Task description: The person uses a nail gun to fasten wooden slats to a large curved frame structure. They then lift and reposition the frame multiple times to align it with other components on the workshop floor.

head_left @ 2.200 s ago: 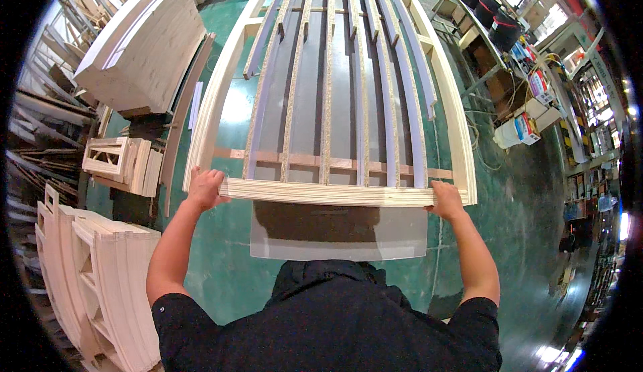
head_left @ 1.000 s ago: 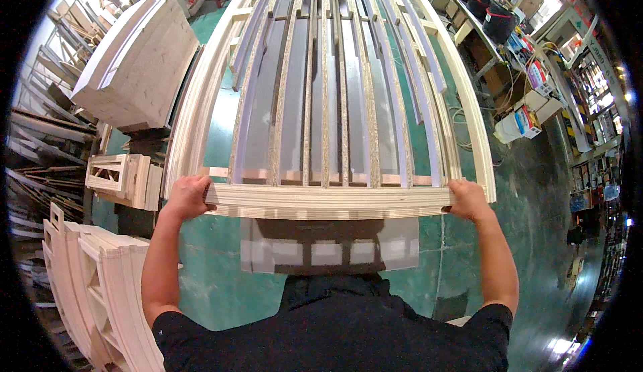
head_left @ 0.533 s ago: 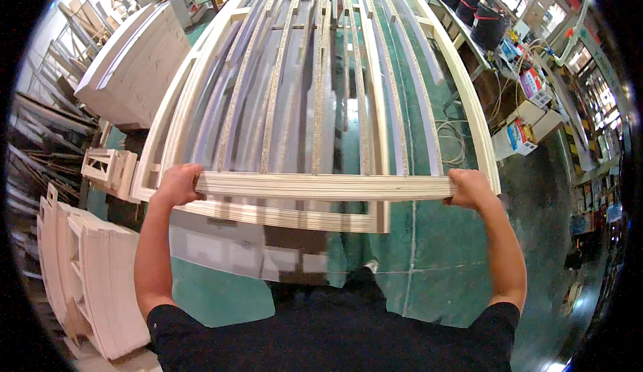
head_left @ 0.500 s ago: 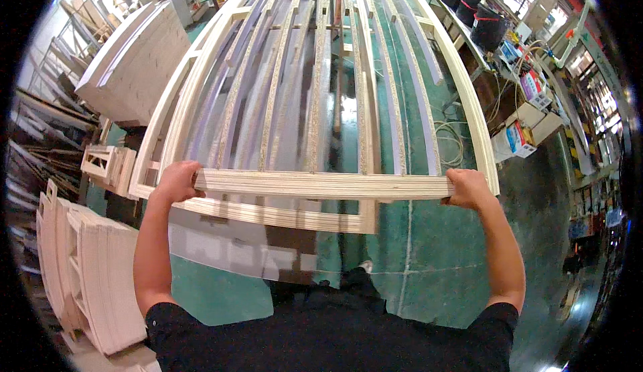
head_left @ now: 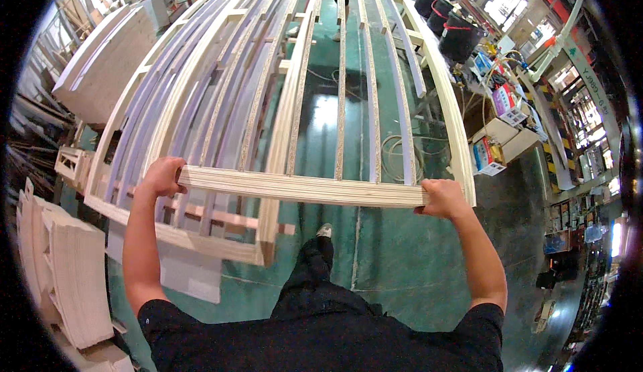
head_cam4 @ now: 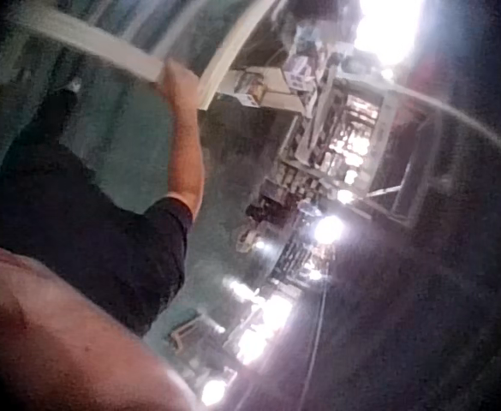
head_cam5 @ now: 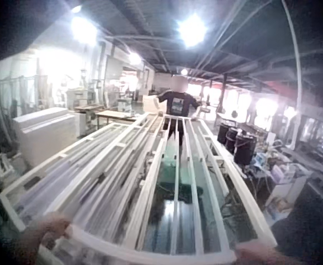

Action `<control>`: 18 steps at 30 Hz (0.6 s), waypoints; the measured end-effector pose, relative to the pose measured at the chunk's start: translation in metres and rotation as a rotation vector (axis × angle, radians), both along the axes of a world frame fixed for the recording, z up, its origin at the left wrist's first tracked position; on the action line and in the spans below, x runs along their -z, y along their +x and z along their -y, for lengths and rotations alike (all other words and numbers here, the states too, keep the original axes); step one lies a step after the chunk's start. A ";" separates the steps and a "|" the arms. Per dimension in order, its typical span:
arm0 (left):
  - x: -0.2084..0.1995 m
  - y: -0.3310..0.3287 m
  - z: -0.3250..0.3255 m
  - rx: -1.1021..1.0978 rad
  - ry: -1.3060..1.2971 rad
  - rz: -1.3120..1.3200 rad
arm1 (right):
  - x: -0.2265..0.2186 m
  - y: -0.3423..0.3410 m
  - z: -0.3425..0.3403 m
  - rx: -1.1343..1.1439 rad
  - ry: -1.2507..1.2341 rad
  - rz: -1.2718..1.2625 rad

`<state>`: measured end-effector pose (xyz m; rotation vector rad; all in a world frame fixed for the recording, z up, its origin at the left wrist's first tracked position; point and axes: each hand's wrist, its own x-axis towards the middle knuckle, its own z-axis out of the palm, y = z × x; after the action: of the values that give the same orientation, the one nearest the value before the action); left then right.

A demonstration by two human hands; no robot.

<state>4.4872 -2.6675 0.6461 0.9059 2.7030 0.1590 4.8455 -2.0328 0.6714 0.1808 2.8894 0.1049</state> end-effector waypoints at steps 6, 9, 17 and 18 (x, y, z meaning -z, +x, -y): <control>0.014 -0.032 -0.081 0.129 0.049 -0.096 | -0.002 -0.024 -0.083 0.016 -0.005 -0.046; 0.001 -0.048 -0.136 0.100 0.007 -0.083 | -0.005 -0.043 -0.118 0.049 -0.007 -0.021; -0.034 -0.149 -0.239 0.111 0.007 -0.069 | -0.009 -0.133 -0.226 -0.032 -0.081 -0.291; -0.039 -0.166 -0.250 0.112 -0.003 -0.088 | -0.013 -0.148 -0.236 -0.045 -0.078 -0.323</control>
<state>4.3216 -2.4175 0.6852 1.0849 2.7219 0.0943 4.6970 -1.7969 0.6842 0.1278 3.2133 -0.0327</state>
